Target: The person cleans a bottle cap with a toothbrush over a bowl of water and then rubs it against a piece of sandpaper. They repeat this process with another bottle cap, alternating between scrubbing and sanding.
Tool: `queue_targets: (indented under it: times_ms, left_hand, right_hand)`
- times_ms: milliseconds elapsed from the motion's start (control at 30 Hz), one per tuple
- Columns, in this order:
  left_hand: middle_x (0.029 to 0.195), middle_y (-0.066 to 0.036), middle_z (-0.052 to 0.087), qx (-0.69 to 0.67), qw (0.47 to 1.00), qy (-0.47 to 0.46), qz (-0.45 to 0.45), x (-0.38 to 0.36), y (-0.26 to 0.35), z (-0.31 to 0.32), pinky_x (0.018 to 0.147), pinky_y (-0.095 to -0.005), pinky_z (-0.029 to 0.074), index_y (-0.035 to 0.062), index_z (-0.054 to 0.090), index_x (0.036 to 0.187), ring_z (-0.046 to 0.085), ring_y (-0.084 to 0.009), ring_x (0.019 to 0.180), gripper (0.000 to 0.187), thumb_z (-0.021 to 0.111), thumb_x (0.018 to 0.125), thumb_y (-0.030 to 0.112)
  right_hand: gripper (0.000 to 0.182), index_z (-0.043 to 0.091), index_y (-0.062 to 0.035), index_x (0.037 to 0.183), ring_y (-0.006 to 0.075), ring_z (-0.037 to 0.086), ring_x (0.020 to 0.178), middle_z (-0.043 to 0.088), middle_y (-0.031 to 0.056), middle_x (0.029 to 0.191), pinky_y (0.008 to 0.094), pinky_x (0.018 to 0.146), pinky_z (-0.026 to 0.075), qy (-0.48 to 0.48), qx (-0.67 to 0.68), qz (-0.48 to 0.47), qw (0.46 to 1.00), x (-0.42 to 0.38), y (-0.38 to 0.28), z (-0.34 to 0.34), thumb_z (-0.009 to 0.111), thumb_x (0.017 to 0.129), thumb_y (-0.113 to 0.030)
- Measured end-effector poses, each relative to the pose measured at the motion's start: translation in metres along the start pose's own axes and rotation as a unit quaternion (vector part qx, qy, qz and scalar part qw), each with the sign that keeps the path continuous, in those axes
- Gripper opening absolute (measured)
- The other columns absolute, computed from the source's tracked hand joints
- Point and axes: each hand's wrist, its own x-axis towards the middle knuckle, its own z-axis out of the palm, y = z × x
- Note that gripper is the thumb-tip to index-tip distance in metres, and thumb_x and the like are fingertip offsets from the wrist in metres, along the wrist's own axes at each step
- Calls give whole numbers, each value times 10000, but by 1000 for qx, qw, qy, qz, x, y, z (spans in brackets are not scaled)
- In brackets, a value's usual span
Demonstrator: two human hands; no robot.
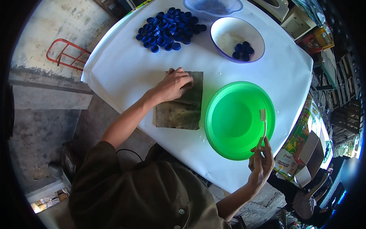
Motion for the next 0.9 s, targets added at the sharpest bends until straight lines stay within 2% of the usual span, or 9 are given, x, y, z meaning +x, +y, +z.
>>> queue_targets:
  times_ms: [67,100,300,500,633,733,767,867,900]
  left_hand:
    - [1005,-50,604,-30,999,-11,-19,6,-4,-3,931,-430,438,50,630,946,540,-240,1055,90,660,861,57]
    - [953,-65,591,-43,998,34,4,7,-6,0,905,-425,440,52,600,933,562,-250,1020,63,639,886,67]
    - [985,-122,636,-127,990,-42,-43,16,-2,-16,851,-430,480,32,568,1046,625,-327,972,195,658,877,68]
    - [970,-147,648,-125,988,-44,80,26,-12,-7,804,-418,505,-10,616,951,640,-332,914,145,693,836,33]
    - [878,-129,641,-226,972,53,31,35,-17,-15,832,-381,478,-6,631,919,622,-279,833,100,692,848,30]
    - [844,-117,632,-133,983,122,31,40,-31,-3,848,-385,456,12,635,916,609,-254,779,84,690,858,39]
    - [870,-104,614,-87,988,124,3,38,-33,6,855,-399,444,38,626,920,588,-264,821,112,712,852,60]
    - [913,-97,587,8,969,246,-26,24,-15,11,860,-417,440,52,607,916,557,-298,911,167,746,829,88]
    - [923,-98,580,-26,969,247,-18,16,-6,8,865,-422,437,55,606,923,545,-307,931,183,754,822,93]
  right_hand:
    - [416,535,26,1371,-9,321,410,633,53,821,180,349,161,-10,5,-2,1000,-2,8,-5,573,991,-141]
    - [422,529,25,1379,-10,317,409,634,51,819,181,350,159,-6,6,1,1000,-4,8,-4,572,991,-138]
    - [447,505,24,1409,-14,301,406,636,42,804,182,356,150,26,6,4,1000,-7,3,2,567,992,-125]
    - [446,506,26,1408,-14,299,405,636,40,803,181,356,151,35,9,5,999,-7,0,7,569,994,-128]
    - [451,503,30,1411,-13,300,405,632,40,801,182,355,154,46,8,9,999,-10,3,8,570,996,-135]
    - [456,495,35,1413,-12,305,405,631,43,802,181,354,156,45,9,20,999,-9,1,12,570,998,-137]
    - [458,492,37,1414,-12,306,405,631,44,802,181,354,156,45,9,25,999,-9,0,13,569,998,-137]
    - [456,493,36,1414,-12,309,405,628,42,803,181,354,156,43,8,26,999,-9,0,13,569,997,-133]
    - [456,495,33,1414,-12,308,405,628,40,802,180,355,156,47,8,25,999,-9,0,12,569,996,-132]
